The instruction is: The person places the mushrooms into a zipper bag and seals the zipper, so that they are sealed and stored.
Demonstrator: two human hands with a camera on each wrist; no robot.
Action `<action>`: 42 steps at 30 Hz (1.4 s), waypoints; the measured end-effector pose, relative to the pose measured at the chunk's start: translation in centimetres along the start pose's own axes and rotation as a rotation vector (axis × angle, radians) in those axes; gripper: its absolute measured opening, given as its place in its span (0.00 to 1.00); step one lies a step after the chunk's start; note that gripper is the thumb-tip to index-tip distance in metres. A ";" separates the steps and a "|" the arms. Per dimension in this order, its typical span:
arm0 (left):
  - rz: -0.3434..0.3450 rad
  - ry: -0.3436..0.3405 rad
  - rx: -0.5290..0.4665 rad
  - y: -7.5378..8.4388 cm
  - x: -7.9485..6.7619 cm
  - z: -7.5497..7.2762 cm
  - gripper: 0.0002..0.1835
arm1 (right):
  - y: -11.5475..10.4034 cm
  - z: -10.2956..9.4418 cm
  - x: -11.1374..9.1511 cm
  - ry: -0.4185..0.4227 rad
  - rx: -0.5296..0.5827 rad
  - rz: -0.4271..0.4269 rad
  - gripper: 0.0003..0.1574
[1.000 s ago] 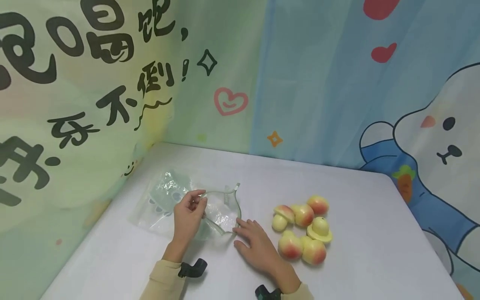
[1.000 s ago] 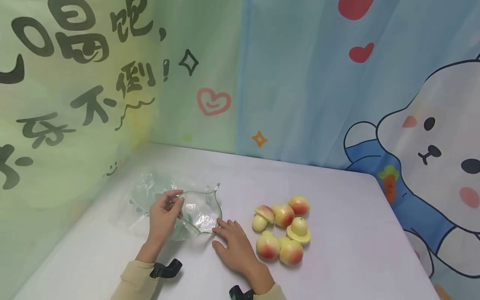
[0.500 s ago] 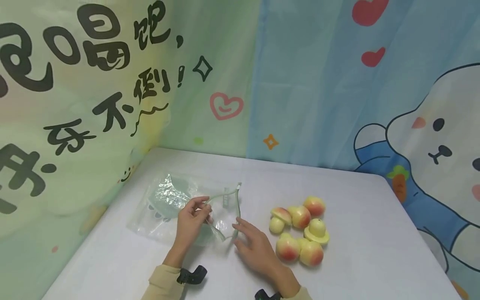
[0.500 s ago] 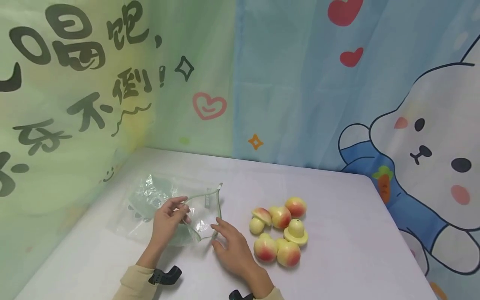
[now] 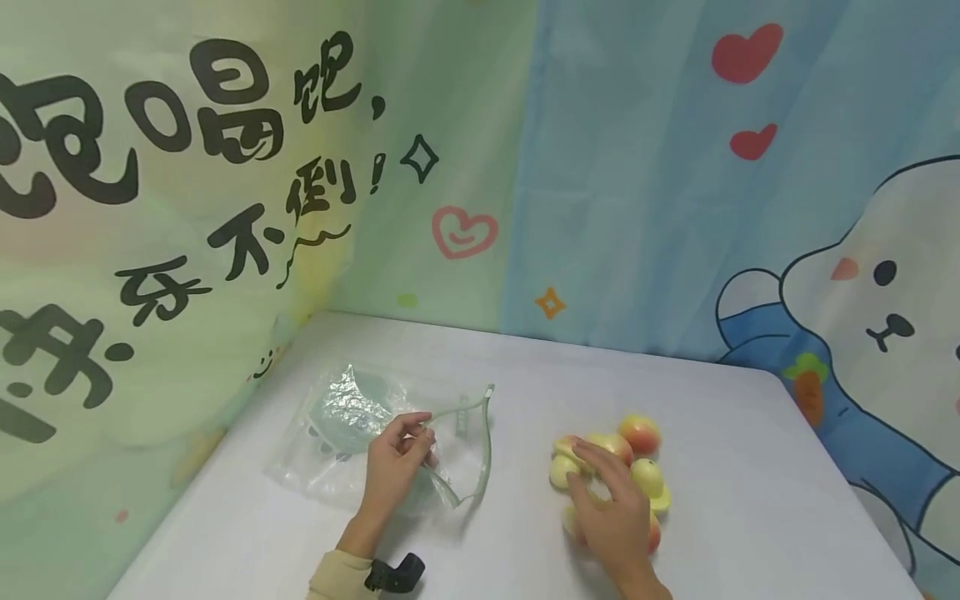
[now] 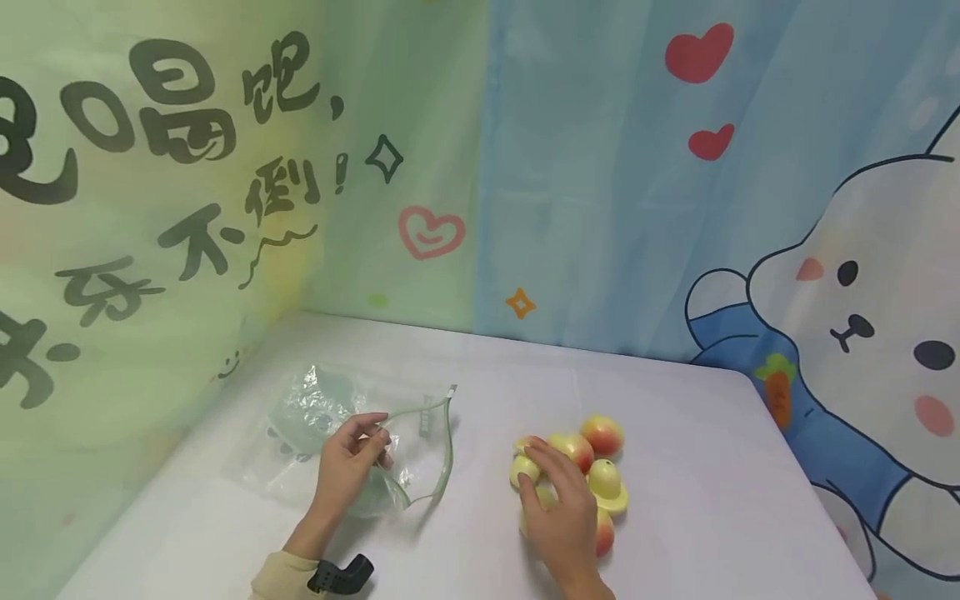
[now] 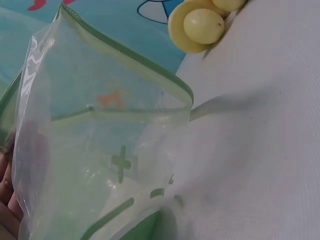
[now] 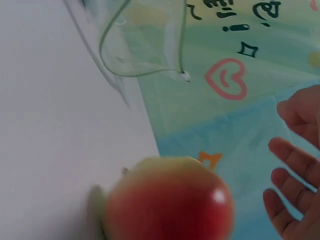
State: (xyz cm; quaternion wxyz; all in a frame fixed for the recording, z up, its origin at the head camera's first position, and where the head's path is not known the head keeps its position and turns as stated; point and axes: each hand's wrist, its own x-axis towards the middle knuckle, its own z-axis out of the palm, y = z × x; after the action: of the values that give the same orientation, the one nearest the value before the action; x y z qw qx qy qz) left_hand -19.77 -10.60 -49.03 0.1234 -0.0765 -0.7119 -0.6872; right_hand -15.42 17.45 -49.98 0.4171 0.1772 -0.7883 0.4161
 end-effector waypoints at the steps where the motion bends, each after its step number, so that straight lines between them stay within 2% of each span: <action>1: 0.009 0.000 0.011 0.3 0.0 0.1 0.13 | 0.0 -0.8 0.0 -0.001 -0.016 0.014 0.30; 3: 0.010 0.003 0.017 0.7 0.0 0.2 0.13 | 0.0 -2.4 -0.1 -0.005 -0.044 0.043 0.31; 5: 0.010 0.010 0.024 1.0 0.1 0.2 0.13 | 0.1 -3.9 -0.4 -0.014 -0.096 0.112 0.32; 7: 0.007 0.012 0.025 1.2 0.1 0.1 0.12 | 0.2 -5.2 -0.8 -0.015 -0.150 0.219 0.32; 11: -0.009 0.016 0.011 1.1 -0.1 0.1 0.12 | 0.4 -7.2 -2.4 -0.044 -0.284 0.499 0.29; 14: -0.016 0.019 0.000 1.0 -0.2 -0.1 0.12 | 0.6 -7.6 -3.4 -0.103 -0.324 0.616 0.30; 17: -0.019 0.013 -0.007 0.8 -0.3 -0.2 0.12 | 0.9 -7.4 -4.2 -0.148 -0.314 0.625 0.34; 22: -0.017 0.005 -0.009 0.7 -0.3 -0.2 0.12 | 1.3 -7.0 -5.0 -0.151 -0.304 0.606 0.38; 33: 0.017 -0.001 0.030 0.8 -0.4 0.3 0.12 | 1.7 -6.6 -5.3 -0.256 -0.313 0.654 0.40; 38: 0.033 -0.016 0.039 0.9 -0.5 0.3 0.12 | 1.6 -6.6 -5.3 -0.233 -0.324 0.653 0.39; 42: 0.027 -0.027 0.036 0.8 -0.5 0.4 0.13 | 1.0 -6.9 -4.9 -0.181 -0.309 0.682 0.40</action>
State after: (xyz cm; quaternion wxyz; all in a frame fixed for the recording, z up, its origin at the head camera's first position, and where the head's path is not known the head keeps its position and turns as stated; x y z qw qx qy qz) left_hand -19.11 -10.13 -48.39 0.1245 -0.0933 -0.7245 -0.6715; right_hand -9.67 23.28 -52.33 0.2054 -0.1240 -0.8890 0.3899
